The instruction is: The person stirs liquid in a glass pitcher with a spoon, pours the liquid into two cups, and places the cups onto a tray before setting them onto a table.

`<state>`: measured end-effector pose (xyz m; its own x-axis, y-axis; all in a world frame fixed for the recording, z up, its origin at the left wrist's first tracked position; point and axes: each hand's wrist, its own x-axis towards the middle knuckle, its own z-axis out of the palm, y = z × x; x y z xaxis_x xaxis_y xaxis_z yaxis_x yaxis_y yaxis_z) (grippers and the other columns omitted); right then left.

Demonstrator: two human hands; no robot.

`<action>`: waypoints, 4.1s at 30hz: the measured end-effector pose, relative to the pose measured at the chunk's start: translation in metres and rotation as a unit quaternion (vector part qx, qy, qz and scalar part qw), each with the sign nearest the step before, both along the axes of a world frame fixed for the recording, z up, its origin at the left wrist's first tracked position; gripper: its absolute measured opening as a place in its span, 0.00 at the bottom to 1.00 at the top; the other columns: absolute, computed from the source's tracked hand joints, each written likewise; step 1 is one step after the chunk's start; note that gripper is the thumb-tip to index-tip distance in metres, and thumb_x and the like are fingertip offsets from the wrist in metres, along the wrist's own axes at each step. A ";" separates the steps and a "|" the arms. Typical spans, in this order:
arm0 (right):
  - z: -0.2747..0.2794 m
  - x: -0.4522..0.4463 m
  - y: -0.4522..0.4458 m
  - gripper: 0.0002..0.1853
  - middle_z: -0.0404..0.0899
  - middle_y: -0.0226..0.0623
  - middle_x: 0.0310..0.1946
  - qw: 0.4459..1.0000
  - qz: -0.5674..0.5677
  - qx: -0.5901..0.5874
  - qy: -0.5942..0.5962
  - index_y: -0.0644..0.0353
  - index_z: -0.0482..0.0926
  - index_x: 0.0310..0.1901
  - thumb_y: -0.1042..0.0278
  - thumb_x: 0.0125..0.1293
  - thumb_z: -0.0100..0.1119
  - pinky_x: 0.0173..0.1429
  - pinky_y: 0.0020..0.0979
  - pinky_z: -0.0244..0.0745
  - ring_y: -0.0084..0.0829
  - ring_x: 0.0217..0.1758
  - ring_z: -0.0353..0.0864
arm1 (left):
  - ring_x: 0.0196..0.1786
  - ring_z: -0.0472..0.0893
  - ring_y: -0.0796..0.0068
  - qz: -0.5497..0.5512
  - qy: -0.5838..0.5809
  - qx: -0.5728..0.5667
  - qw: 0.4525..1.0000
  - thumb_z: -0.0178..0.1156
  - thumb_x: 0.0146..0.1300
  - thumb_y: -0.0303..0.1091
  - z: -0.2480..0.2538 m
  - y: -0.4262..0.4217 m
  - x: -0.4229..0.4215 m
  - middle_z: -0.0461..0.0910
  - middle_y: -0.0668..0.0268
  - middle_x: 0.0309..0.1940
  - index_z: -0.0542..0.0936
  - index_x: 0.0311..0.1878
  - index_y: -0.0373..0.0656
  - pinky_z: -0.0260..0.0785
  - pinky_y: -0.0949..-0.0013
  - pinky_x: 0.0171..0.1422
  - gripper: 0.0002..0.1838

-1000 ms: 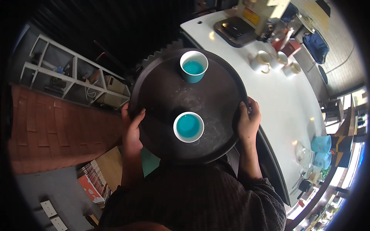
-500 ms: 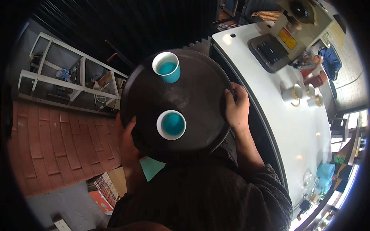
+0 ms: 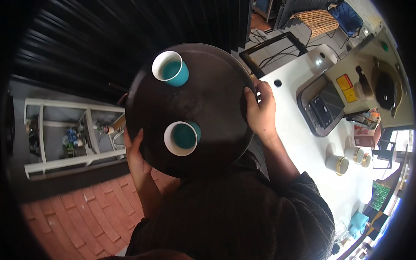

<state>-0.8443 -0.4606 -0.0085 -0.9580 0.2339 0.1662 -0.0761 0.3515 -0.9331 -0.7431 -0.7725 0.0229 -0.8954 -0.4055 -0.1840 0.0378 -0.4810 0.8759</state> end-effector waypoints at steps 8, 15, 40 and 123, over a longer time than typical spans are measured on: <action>-0.019 -0.099 -0.009 0.12 0.78 0.36 0.39 0.989 -0.146 -0.014 0.021 0.64 0.80 0.51 0.70 0.69 0.60 0.46 0.29 0.73 0.27 0.41 0.78 | 0.61 0.76 0.63 -0.099 -0.028 0.002 0.995 0.61 0.66 0.25 -0.015 -0.023 -0.186 0.75 0.57 0.61 0.60 0.76 0.42 0.71 0.61 0.65 0.36; -0.016 -0.148 -0.033 0.12 0.77 0.31 0.39 0.947 -0.311 -0.074 0.036 0.67 0.79 0.52 0.71 0.70 0.59 0.45 0.25 0.71 0.21 0.39 0.74 | 0.63 0.74 0.66 -0.311 -0.026 -0.025 0.950 0.63 0.65 0.26 -0.001 -0.032 -0.371 0.74 0.59 0.62 0.60 0.75 0.42 0.66 0.64 0.67 0.37; 0.024 -0.288 0.023 0.14 0.79 0.34 0.45 0.677 -0.687 -0.205 0.166 0.68 0.74 0.57 0.72 0.74 0.54 0.54 0.23 0.71 0.21 0.47 0.77 | 0.63 0.76 0.71 -0.732 0.023 -0.076 0.677 0.62 0.67 0.28 0.020 0.293 -0.709 0.76 0.60 0.62 0.63 0.74 0.39 0.66 0.68 0.68 0.33; -0.010 -0.502 0.756 0.12 0.82 0.32 0.45 0.380 -0.899 -0.106 0.191 0.67 0.79 0.53 0.78 0.69 0.56 0.57 0.23 0.71 0.20 0.48 0.78 | 0.58 0.82 0.53 -0.915 -0.379 0.053 0.129 0.44 0.78 0.43 -0.035 1.258 -0.901 0.81 0.51 0.58 0.75 0.63 0.34 0.74 0.50 0.67 0.24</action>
